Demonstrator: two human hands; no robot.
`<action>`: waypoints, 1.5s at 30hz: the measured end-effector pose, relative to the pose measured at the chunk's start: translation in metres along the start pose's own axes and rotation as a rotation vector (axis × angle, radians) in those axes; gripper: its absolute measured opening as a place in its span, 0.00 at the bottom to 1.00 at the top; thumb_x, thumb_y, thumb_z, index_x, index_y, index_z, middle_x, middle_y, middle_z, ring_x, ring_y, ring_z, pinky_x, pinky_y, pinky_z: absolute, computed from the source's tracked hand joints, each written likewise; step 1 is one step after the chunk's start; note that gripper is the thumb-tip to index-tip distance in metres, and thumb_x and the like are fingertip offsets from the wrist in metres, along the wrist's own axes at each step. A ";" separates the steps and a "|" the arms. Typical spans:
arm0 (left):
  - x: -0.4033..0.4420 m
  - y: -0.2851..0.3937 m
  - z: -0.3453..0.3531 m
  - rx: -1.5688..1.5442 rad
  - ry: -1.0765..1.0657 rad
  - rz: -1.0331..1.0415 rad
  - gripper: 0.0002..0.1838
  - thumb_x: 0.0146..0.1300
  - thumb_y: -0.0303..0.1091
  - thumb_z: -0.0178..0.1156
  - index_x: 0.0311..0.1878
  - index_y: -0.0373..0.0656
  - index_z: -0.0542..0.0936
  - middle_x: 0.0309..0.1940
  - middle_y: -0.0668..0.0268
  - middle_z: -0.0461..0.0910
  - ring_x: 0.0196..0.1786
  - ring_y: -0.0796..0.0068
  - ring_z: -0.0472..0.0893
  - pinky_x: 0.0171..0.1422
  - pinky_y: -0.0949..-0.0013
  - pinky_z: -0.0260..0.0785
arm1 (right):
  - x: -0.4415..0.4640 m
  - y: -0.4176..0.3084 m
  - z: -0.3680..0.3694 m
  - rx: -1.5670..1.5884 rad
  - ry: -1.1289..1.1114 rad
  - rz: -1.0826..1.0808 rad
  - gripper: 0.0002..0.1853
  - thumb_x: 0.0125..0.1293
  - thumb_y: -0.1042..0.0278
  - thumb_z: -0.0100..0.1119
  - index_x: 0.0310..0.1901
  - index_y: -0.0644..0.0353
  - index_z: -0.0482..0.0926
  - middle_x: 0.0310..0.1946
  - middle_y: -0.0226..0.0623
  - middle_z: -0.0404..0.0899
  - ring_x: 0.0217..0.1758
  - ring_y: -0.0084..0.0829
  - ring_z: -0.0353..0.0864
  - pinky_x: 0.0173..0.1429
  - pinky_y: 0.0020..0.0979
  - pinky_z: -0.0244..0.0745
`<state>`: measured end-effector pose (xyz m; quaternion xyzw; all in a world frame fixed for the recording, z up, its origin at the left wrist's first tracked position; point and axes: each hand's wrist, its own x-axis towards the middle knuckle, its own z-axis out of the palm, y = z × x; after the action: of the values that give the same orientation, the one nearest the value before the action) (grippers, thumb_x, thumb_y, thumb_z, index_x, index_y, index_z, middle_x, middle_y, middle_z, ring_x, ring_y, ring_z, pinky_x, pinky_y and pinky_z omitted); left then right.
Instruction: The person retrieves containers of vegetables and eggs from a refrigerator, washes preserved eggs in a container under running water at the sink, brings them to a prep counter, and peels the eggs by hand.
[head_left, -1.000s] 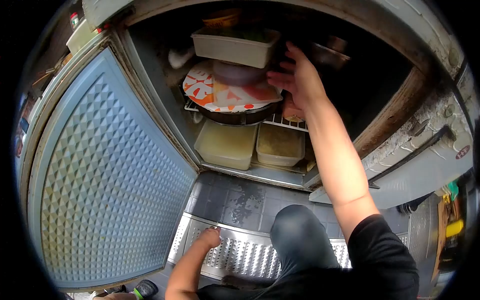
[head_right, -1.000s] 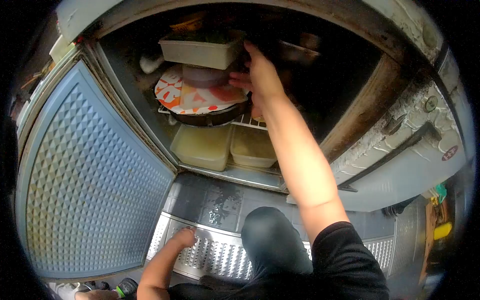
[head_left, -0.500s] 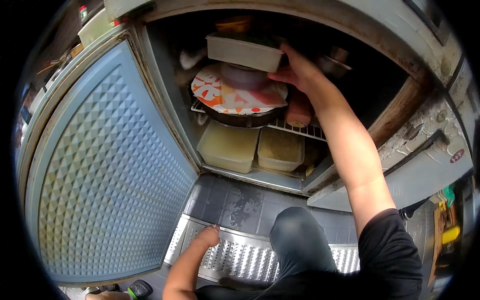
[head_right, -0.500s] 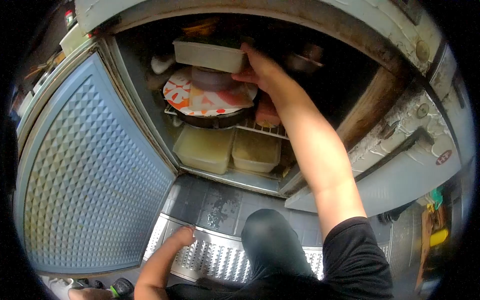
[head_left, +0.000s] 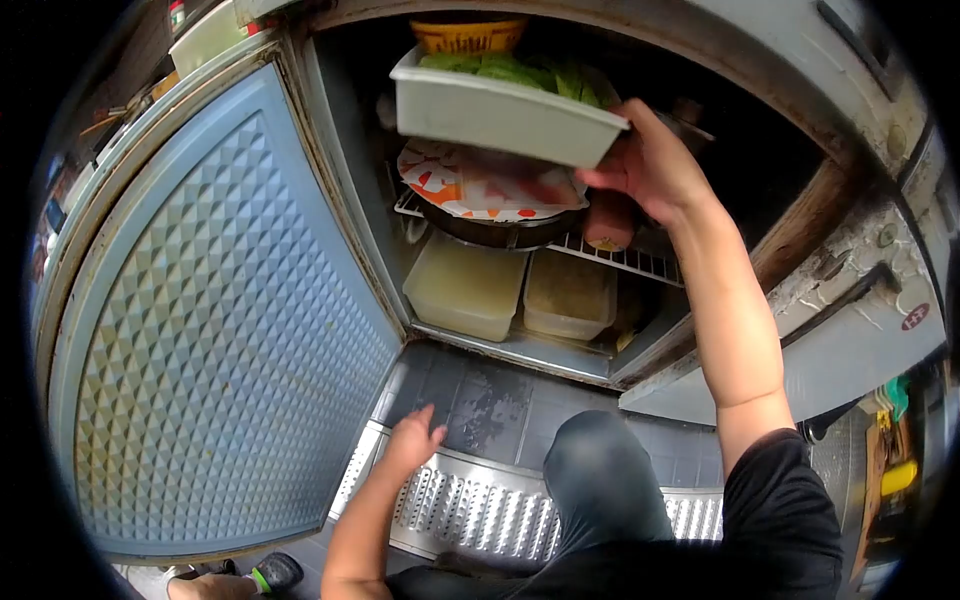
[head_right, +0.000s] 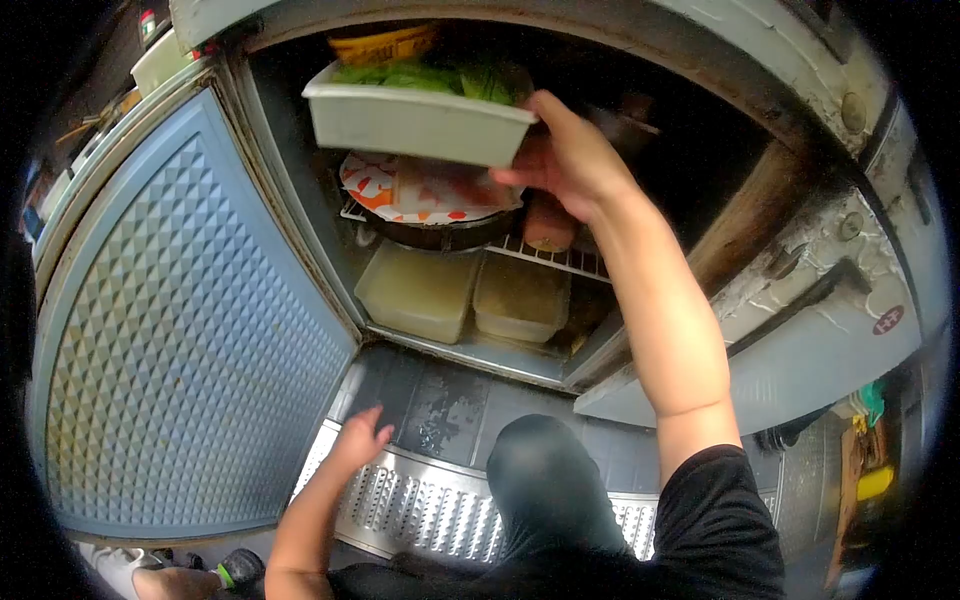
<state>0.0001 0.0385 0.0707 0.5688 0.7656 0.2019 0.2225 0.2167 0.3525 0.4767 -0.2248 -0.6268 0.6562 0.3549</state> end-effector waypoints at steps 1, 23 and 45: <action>0.005 0.008 -0.010 -0.139 0.099 -0.005 0.32 0.68 0.42 0.64 0.68 0.31 0.70 0.58 0.44 0.79 0.56 0.51 0.83 0.57 0.55 0.79 | -0.008 0.002 -0.002 -0.024 -0.057 0.029 0.24 0.78 0.50 0.45 0.56 0.65 0.73 0.48 0.51 0.82 0.45 0.38 0.86 0.46 0.31 0.88; -0.067 0.116 -0.206 -1.511 0.281 0.173 0.51 0.60 0.54 0.66 0.78 0.35 0.55 0.74 0.54 0.64 0.76 0.58 0.64 0.80 0.55 0.55 | -0.094 0.120 0.056 -0.006 -0.532 0.457 0.36 0.70 0.64 0.54 0.77 0.59 0.55 0.54 0.47 0.80 0.50 0.34 0.86 0.46 0.34 0.88; -0.063 0.120 -0.184 -1.526 0.494 -0.021 0.39 0.56 0.32 0.56 0.74 0.39 0.64 0.67 0.55 0.72 0.66 0.57 0.75 0.72 0.56 0.69 | -0.013 0.048 0.031 -0.622 -0.029 -0.320 0.34 0.62 0.52 0.72 0.61 0.72 0.76 0.44 0.53 0.87 0.47 0.36 0.88 0.49 0.34 0.82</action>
<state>0.0052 0.0008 0.2959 0.1917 0.4488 0.7876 0.3762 0.1933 0.3243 0.4308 -0.2119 -0.8290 0.3730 0.3587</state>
